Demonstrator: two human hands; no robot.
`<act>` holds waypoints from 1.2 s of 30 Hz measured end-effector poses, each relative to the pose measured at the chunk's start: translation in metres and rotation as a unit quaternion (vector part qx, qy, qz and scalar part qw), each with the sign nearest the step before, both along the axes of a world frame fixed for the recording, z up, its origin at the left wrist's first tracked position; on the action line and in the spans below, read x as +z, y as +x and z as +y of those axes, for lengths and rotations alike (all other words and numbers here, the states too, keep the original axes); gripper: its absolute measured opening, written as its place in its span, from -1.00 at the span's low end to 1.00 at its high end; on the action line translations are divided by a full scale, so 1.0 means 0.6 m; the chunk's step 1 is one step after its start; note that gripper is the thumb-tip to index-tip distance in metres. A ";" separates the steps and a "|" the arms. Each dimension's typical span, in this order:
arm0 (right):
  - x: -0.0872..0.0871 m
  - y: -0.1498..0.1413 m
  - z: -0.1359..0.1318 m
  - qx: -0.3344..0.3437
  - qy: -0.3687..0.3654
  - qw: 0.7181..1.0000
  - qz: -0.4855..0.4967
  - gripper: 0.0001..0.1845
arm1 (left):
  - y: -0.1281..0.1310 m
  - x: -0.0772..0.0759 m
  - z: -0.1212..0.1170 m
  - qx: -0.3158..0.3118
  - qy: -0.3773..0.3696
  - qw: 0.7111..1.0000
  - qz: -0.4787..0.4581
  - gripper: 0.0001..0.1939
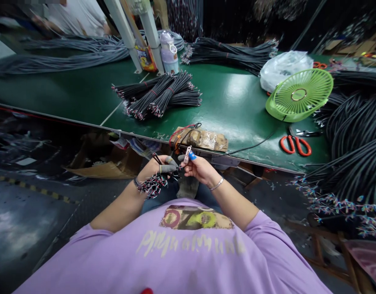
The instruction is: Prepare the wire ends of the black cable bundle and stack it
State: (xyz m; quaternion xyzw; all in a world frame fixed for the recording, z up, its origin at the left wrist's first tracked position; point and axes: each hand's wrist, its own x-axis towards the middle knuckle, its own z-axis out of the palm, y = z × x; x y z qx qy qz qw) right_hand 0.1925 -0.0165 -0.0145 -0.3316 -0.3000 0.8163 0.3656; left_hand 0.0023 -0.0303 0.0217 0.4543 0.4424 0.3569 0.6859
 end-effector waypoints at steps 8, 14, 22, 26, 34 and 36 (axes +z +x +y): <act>-0.023 -0.022 0.006 -0.134 0.079 0.987 -0.038 -0.48 | 0.011 -0.015 0.010 0.027 -0.026 0.998 -0.046 -0.72; -0.027 -0.030 0.019 -0.105 -0.054 0.990 0.075 -0.56 | 0.019 -0.016 0.011 0.035 -0.043 0.997 -0.055 -0.74; -0.020 -0.037 0.018 -0.131 -0.064 0.986 0.085 -0.59 | 0.034 -0.014 0.015 0.034 -0.043 0.998 -0.031 -0.74; -0.022 -0.033 0.013 -0.101 -0.067 0.988 0.097 -0.48 | 0.035 -0.012 0.014 0.038 -0.051 0.997 -0.047 -0.72; -0.035 -0.012 -0.004 -0.067 -0.089 0.987 0.112 -0.45 | 0.026 -0.014 -0.004 0.017 -0.020 1.000 0.002 -0.70; -0.034 -0.007 -0.013 -0.048 -0.102 0.987 0.116 -0.48 | 0.024 -0.020 -0.008 0.014 0.003 1.000 0.023 -0.69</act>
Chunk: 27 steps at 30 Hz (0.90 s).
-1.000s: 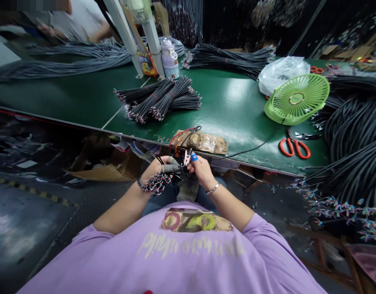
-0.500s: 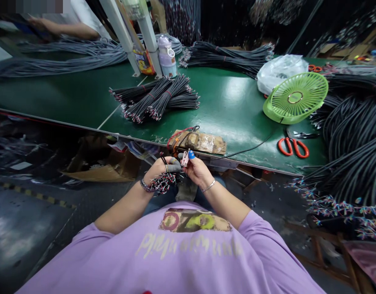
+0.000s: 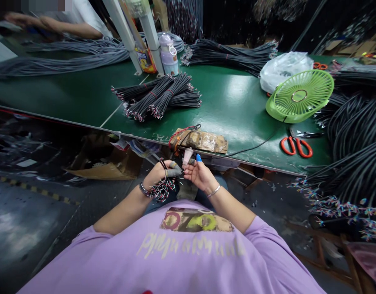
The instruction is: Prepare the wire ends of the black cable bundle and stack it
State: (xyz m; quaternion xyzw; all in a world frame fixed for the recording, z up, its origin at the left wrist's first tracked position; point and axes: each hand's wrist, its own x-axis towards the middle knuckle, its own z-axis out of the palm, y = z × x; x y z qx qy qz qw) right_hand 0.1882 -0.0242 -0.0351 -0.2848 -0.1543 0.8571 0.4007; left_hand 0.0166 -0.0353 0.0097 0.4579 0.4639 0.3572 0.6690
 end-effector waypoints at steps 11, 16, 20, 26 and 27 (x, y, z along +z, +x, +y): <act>0.001 0.014 -0.031 -0.008 0.155 0.971 -0.180 -0.74 | -0.010 -0.038 -0.007 -0.132 -0.023 0.983 0.127 -0.63; 0.022 -0.010 -0.031 0.033 0.275 0.932 -0.235 -0.64 | 0.005 -0.041 -0.011 -0.147 -0.011 0.984 0.103 -0.74; 0.023 -0.019 -0.032 0.024 0.280 0.925 -0.255 -0.72 | 0.012 -0.039 -0.015 -0.161 -0.015 0.984 0.072 -0.79; 0.012 -0.003 -0.026 -0.041 0.247 0.928 -0.275 -0.76 | 0.004 -0.027 -0.023 -0.055 -0.061 0.997 -0.001 -0.58; 0.009 -0.001 -0.025 -0.042 0.235 0.931 -0.277 -0.76 | 0.002 -0.024 -0.024 -0.034 -0.057 0.998 -0.001 -0.57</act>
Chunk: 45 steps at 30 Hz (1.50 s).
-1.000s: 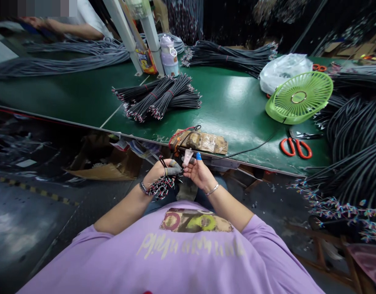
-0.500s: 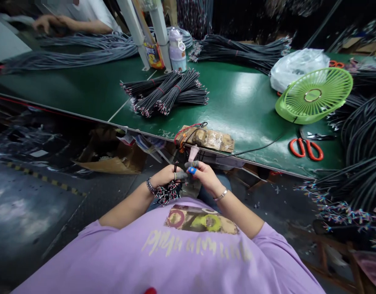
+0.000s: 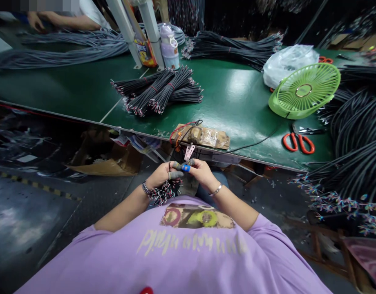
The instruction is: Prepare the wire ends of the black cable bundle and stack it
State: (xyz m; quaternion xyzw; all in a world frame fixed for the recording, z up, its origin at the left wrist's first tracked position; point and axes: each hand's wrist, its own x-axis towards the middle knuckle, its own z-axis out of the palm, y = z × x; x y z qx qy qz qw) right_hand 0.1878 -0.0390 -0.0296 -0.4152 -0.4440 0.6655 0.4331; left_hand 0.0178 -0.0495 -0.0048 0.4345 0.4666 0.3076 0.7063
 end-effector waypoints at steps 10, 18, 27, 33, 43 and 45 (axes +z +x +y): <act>0.000 -0.007 -0.009 -0.059 -0.043 0.997 0.030 -0.69 | 0.000 0.010 0.002 0.035 0.088 0.992 0.080 -0.62; 0.008 0.000 -0.013 -0.050 -0.028 0.998 0.036 -0.76 | -0.004 0.003 0.004 0.047 0.044 0.997 0.038 -0.63; 0.000 0.015 0.006 0.105 -0.112 0.977 0.147 -0.77 | -0.017 0.010 0.016 0.012 -0.060 0.997 -0.046 -0.67; 0.000 0.018 0.023 0.157 -0.130 0.971 0.126 -0.82 | -0.023 0.012 0.025 -0.013 -0.006 1.000 -0.006 -0.66; 0.026 -0.005 0.051 -0.006 -0.219 0.954 0.204 -0.55 | -0.022 0.028 0.034 0.079 0.076 0.993 -0.042 -0.66; 0.028 -0.012 0.052 -0.031 -0.224 0.954 0.199 -0.58 | -0.021 0.023 0.039 0.082 0.074 0.993 -0.045 -0.65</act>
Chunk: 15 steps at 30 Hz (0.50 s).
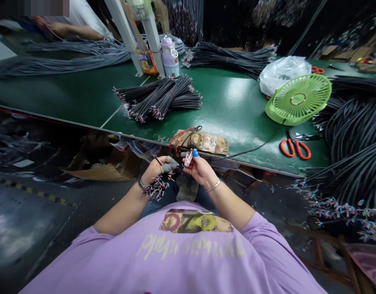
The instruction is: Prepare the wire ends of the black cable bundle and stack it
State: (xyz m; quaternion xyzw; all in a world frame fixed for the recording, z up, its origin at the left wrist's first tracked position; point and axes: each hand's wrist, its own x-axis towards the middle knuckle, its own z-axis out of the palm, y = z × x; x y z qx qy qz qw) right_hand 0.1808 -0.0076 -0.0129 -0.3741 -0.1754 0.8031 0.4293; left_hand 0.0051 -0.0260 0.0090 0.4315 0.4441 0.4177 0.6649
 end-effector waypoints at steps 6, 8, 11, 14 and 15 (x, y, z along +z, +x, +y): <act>0.005 -0.010 0.001 -0.050 -0.025 0.998 0.010 -0.65 | 0.007 -0.011 0.009 -0.013 -0.002 1.000 0.012 -0.65; 0.007 -0.012 0.001 -0.054 -0.021 0.998 0.009 -0.65 | 0.009 -0.010 0.009 -0.012 -0.003 1.000 0.015 -0.65; 0.007 -0.012 0.001 -0.053 -0.015 0.998 0.007 -0.64 | 0.010 -0.009 0.010 -0.013 -0.018 0.999 0.024 -0.66; 0.004 -0.012 0.000 -0.051 -0.012 0.999 0.002 -0.62 | 0.010 -0.010 0.010 -0.014 -0.022 0.999 0.025 -0.67; 0.002 -0.012 0.000 -0.051 -0.012 0.999 0.000 -0.61 | 0.010 -0.011 0.010 -0.014 -0.020 0.999 0.023 -0.67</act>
